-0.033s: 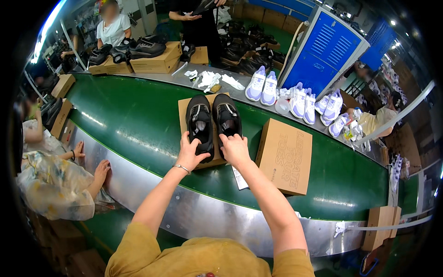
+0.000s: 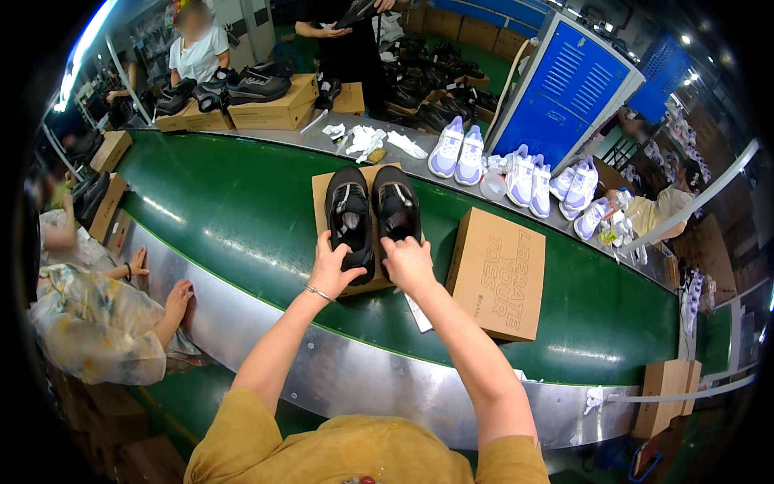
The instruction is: The person packs shoes by wrapping them in tissue paper, placing them inside cardboard shoeboxes, and closing the box lids.
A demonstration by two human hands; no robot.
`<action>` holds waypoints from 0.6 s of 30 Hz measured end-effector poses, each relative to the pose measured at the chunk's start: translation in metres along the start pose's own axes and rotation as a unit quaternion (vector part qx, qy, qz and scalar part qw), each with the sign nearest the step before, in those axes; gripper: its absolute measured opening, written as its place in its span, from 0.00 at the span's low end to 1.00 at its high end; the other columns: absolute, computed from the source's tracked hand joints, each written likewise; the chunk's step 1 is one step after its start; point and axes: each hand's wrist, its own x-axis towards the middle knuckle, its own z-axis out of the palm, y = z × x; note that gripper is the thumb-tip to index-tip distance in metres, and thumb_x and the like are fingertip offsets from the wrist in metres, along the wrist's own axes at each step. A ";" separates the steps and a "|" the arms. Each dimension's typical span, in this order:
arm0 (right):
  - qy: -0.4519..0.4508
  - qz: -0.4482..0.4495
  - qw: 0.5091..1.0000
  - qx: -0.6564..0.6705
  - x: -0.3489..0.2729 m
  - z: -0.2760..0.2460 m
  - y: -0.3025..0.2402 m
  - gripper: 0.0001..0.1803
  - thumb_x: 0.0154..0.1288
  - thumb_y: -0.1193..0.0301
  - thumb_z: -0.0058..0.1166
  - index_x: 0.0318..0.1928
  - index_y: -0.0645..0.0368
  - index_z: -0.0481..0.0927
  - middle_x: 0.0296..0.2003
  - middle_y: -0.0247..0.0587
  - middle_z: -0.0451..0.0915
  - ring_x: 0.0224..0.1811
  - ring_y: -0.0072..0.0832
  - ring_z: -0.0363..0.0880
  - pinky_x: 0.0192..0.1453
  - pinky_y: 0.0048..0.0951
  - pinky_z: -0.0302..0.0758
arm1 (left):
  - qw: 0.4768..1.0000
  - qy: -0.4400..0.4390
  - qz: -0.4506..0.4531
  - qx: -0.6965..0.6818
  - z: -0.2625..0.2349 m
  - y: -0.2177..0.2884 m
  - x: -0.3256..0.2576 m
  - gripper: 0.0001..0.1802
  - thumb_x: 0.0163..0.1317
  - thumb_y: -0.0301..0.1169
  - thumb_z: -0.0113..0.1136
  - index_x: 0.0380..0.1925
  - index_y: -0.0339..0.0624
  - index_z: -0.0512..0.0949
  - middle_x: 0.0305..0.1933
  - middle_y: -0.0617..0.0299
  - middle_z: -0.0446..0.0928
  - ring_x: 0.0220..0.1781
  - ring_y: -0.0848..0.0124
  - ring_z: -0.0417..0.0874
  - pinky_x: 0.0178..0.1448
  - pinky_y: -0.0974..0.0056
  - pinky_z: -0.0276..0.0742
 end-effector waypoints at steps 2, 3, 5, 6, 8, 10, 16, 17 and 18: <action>-0.017 0.000 1.000 0.022 -0.015 -0.001 -0.013 0.22 0.49 0.69 0.57 0.47 0.56 0.72 0.30 0.37 0.77 0.40 0.33 0.72 0.40 0.46 0.64 | 0.999 -0.014 0.010 -0.027 -0.005 0.004 -0.018 0.24 0.36 0.36 0.73 0.32 0.39 0.73 0.57 0.32 0.54 0.58 0.37 0.59 0.61 0.51 0.60; -0.007 -0.003 1.000 0.025 -0.022 -0.001 -0.014 0.22 0.50 0.69 0.57 0.48 0.57 0.72 0.30 0.37 0.77 0.40 0.33 0.72 0.41 0.47 0.64 | 0.999 -0.017 0.011 -0.027 -0.008 0.008 -0.024 0.24 0.36 0.36 0.73 0.32 0.39 0.73 0.57 0.33 0.54 0.58 0.37 0.59 0.61 0.51 0.60; 0.000 -0.001 0.999 0.047 -0.038 -0.003 -0.016 0.22 0.51 0.69 0.56 0.49 0.57 0.71 0.31 0.38 0.77 0.40 0.34 0.71 0.43 0.49 0.63 | 0.999 -0.028 0.015 -0.037 -0.010 0.008 -0.040 0.24 0.36 0.35 0.73 0.32 0.39 0.73 0.58 0.33 0.52 0.58 0.37 0.59 0.62 0.51 0.59; -0.004 0.004 0.998 0.066 -0.050 -0.003 -0.016 0.22 0.51 0.70 0.56 0.49 0.58 0.71 0.31 0.38 0.77 0.40 0.34 0.71 0.44 0.50 0.62 | 0.998 -0.047 0.007 -0.039 -0.012 0.007 -0.051 0.25 0.37 0.36 0.72 0.37 0.42 0.74 0.59 0.34 0.52 0.62 0.39 0.56 0.63 0.51 0.58; 0.012 -0.033 0.984 0.176 -0.056 -0.010 -0.001 0.22 0.53 0.70 0.55 0.50 0.59 0.71 0.33 0.42 0.77 0.45 0.35 0.71 0.52 0.49 0.61 | 0.963 -0.078 -0.044 -0.255 -0.018 -0.003 -0.049 0.29 0.40 0.35 0.71 0.45 0.44 0.72 0.61 0.42 0.53 0.63 0.48 0.58 0.63 0.54 0.59; 0.035 -0.018 0.941 0.336 -0.049 -0.020 0.014 0.20 0.57 0.67 0.53 0.50 0.62 0.71 0.39 0.44 0.77 0.49 0.36 0.70 0.55 0.42 0.62 | 0.929 -0.060 -0.099 -0.352 -0.024 -0.012 -0.044 0.26 0.52 0.37 0.63 0.51 0.41 0.69 0.61 0.51 0.58 0.60 0.61 0.65 0.62 0.64 0.60; 0.061 0.384 0.842 0.373 -0.045 0.071 0.122 0.34 0.63 0.51 0.42 0.60 0.66 0.61 0.59 0.52 0.64 0.63 0.38 0.60 0.64 0.32 0.55 | 0.884 0.011 -0.359 -0.301 0.044 -0.064 -0.038 0.40 0.62 0.57 0.37 0.60 0.31 0.57 0.62 0.44 0.61 0.65 0.55 0.59 0.67 0.62 0.53; 0.045 0.387 0.816 0.426 -0.045 0.083 0.116 0.35 0.64 0.50 0.41 0.60 0.67 0.60 0.59 0.52 0.63 0.63 0.38 0.58 0.65 0.32 0.54 | 0.884 0.012 -0.359 -0.299 0.056 -0.075 -0.035 0.40 0.62 0.57 0.37 0.60 0.31 0.57 0.62 0.44 0.61 0.65 0.55 0.59 0.67 0.62 0.53; 0.023 0.388 0.787 0.479 -0.048 0.097 0.106 0.36 0.64 0.50 0.40 0.61 0.68 0.58 0.60 0.52 0.61 0.64 0.37 0.57 0.65 0.31 0.53 | 0.848 0.016 -0.348 -0.400 0.071 -0.087 -0.038 0.39 0.63 0.56 0.37 0.59 0.31 0.59 0.62 0.45 0.61 0.65 0.57 0.60 0.66 0.64 0.53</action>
